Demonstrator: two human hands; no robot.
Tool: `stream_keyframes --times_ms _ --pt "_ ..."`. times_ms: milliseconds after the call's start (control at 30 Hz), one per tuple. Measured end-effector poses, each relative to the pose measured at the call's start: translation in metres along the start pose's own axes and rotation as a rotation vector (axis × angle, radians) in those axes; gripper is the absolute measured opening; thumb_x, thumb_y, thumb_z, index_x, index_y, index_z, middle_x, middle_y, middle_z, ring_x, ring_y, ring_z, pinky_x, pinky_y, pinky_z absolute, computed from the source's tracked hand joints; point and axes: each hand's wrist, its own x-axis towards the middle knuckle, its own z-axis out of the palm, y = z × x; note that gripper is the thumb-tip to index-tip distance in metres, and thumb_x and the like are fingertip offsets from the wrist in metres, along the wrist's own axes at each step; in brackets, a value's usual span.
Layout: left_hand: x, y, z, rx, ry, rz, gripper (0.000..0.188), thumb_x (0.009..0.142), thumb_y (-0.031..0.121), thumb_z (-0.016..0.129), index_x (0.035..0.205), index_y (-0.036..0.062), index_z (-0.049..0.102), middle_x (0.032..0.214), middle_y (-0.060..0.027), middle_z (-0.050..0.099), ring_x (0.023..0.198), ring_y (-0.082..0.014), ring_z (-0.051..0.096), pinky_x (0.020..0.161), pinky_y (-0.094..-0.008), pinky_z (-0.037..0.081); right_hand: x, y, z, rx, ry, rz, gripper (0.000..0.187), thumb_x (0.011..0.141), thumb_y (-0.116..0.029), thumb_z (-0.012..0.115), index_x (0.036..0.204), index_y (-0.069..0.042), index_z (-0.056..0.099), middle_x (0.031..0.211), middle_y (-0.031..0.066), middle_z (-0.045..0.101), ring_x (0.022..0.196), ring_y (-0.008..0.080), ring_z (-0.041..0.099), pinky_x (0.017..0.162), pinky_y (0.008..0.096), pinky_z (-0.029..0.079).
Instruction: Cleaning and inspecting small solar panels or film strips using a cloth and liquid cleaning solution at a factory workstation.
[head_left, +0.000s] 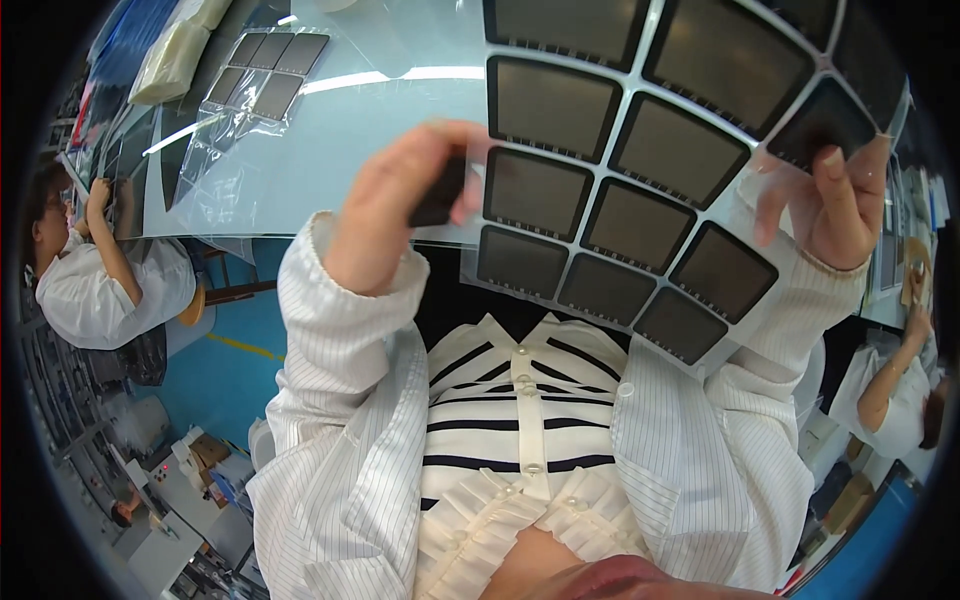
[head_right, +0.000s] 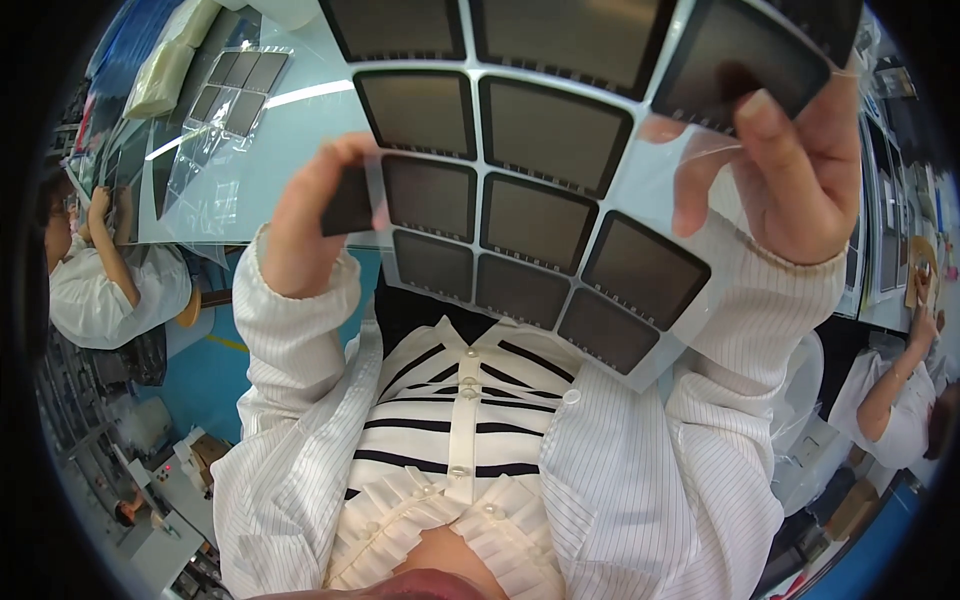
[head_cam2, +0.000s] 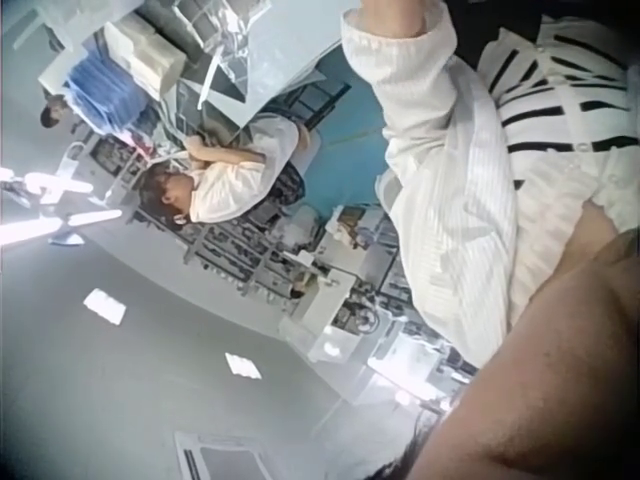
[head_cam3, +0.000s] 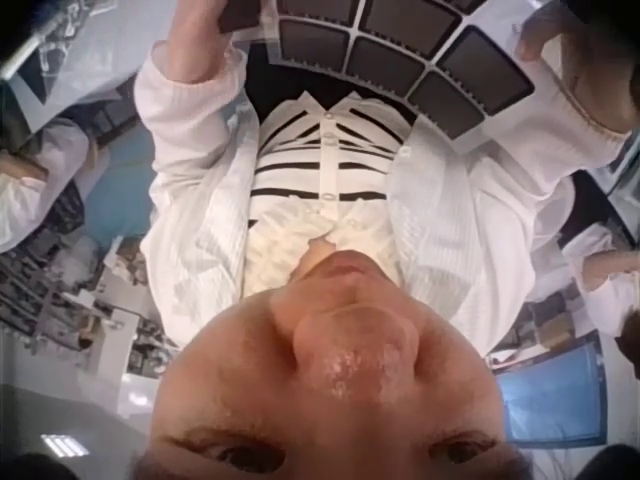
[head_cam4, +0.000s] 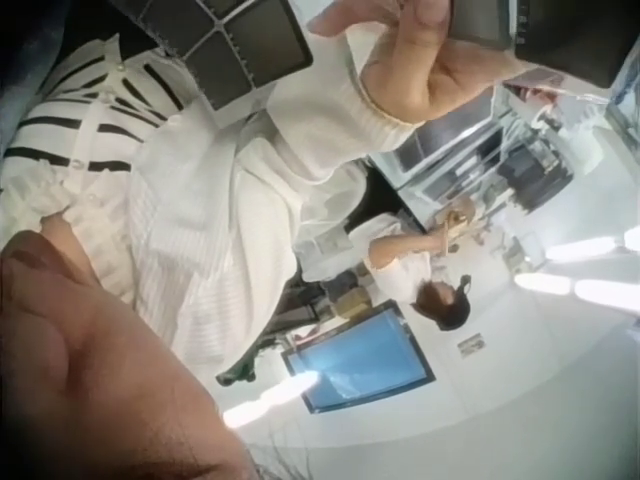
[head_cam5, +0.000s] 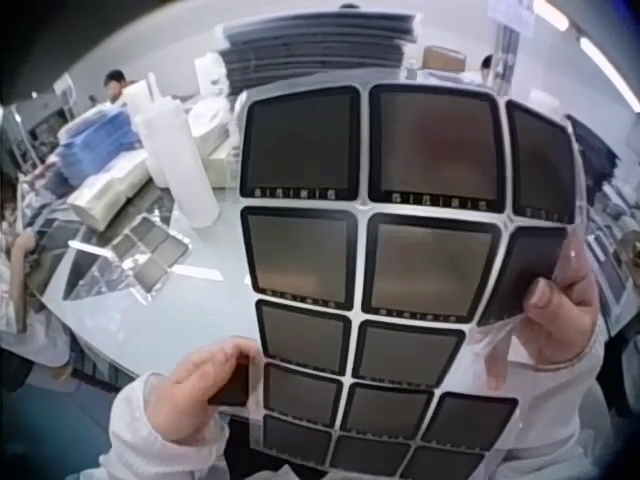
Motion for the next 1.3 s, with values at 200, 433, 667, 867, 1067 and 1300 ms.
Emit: stream_keyframes --times_ms 200,433,667,867,1067,1300 --pt "-0.011 0.002 0.012 0.344 -0.126 0.003 0.018 0.091 0.014 0.053 0.094 -0.0014 0.061 0.07 -0.0012 0.052 0.062 -0.0098 0.044 0.058 -0.0232 0.037 0.0 -0.007 -0.031 -0.117 -0.01 0.061 0.031 0.096 -0.006 0.035 0.125 -0.003 0.043 0.108 0.0222 0.061 0.051 0.0167 0.053 0.046 0.0225 0.043" --pt "-0.015 0.011 0.009 0.467 -0.197 0.292 0.015 0.085 0.01 0.061 0.078 -0.004 0.062 0.071 -0.0068 0.058 0.061 -0.0129 0.05 0.057 -0.0245 0.04 -0.006 -0.015 -0.038 -0.265 0.236 0.058 0.037 0.091 0.0 0.044 0.128 -0.001 0.043 0.109 0.0174 0.062 0.077 0.019 0.06 0.067 0.0267 0.049" --pt "-0.018 0.012 0.014 0.486 -0.156 0.358 0.015 0.082 0.007 0.065 0.072 -0.0033 0.06 0.069 -0.0072 0.058 0.058 -0.0134 0.051 0.053 -0.0243 0.039 -0.014 -0.015 -0.059 -0.234 0.32 -0.017 0.042 0.084 0.008 0.054 0.124 -0.004 0.051 0.112 0.0143 0.062 0.108 0.0255 0.059 0.093 0.0398 0.047" --pt "-0.019 0.01 0.013 0.485 -0.149 0.395 0.015 0.081 0.008 0.066 0.071 -0.0029 0.061 0.069 -0.0072 0.059 0.058 -0.0132 0.052 0.052 -0.0236 0.039 -0.009 -0.018 -0.053 -0.284 0.43 0.017 0.037 0.083 0.006 0.058 0.118 -0.006 0.057 0.11 0.0144 0.063 0.105 0.0266 0.061 0.09 0.0422 0.048" --pt "-0.021 0.013 0.009 0.499 -0.139 0.406 0.014 0.08 0.006 0.066 0.071 -0.0029 0.061 0.07 -0.0077 0.059 0.058 -0.0133 0.053 0.053 -0.0234 0.04 0.004 -0.02 -0.043 -0.264 0.327 -0.027 0.034 0.082 0.004 0.06 0.115 -0.005 0.059 0.108 0.0154 0.064 0.102 0.0261 0.062 0.089 0.042 0.049" --pt "-0.021 0.021 -0.012 0.521 -0.079 0.445 0.016 0.079 0.006 0.065 0.069 -0.0037 0.058 0.07 -0.0095 0.057 0.06 -0.0141 0.051 0.053 -0.0241 0.037 0.039 -0.006 0.004 -0.305 0.461 0.012 0.033 0.082 0.002 0.061 0.114 -0.005 0.059 0.101 0.0124 0.065 0.092 0.0216 0.062 0.079 0.0345 0.05"
